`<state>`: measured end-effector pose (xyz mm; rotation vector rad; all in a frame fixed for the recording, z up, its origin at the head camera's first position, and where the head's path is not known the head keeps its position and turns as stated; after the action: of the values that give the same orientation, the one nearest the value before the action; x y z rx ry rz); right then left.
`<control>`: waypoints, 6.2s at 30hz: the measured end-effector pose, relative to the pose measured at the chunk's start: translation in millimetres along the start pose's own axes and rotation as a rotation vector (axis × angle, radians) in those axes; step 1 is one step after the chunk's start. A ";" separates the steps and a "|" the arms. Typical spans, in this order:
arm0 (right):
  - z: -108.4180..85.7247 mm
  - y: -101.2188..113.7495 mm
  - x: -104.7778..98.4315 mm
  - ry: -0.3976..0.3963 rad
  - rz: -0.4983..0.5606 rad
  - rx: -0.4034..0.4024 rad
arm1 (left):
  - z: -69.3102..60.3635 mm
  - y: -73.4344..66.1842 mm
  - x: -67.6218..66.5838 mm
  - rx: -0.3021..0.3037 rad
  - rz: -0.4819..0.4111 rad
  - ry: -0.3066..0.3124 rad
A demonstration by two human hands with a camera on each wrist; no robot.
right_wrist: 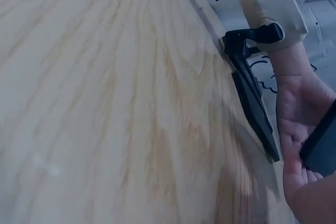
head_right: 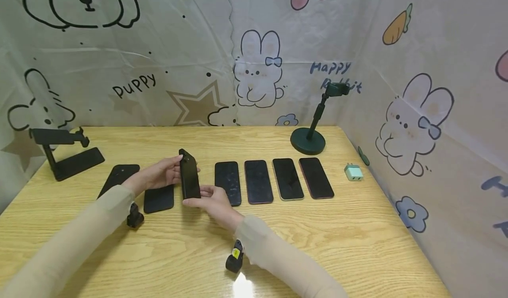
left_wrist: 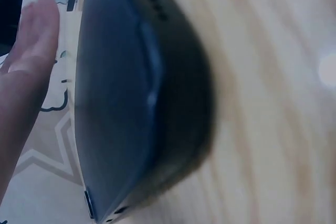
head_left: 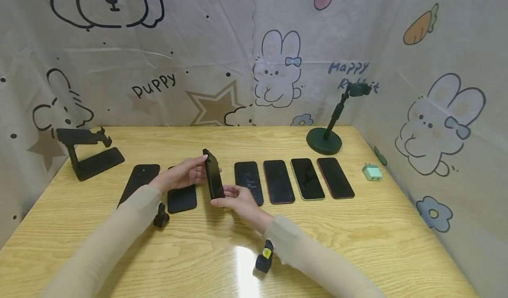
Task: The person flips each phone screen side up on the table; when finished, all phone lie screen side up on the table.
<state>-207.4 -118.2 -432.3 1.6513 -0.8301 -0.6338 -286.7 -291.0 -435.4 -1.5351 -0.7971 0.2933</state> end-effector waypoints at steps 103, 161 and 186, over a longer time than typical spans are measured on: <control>11.2 13.6 -13.5 0.008 -0.800 -0.065 | -16.8 2.8 -2.1 -0.127 0.159 -0.372; 18.5 15.4 -6.0 -0.122 -0.936 0.187 | 2.3 -4.5 -2.5 -0.345 0.716 -0.435; 23.4 11.7 -9.8 -0.081 -0.935 0.172 | 1.8 -3.2 -1.6 -0.402 0.750 -0.436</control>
<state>-233.7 -125.8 -426.5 2.1622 -0.1099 -1.2945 -290.0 -290.8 -433.1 -2.1579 -0.5952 1.1011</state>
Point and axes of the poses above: each hand's wrist, its own z-axis towards the middle knuckle, its own x-axis out of the palm, y = z × x, the point moved 5 cm from there along z, towards the middle knuckle, and after that the axes turned 14 degrees about y, right-handed, at the moved point
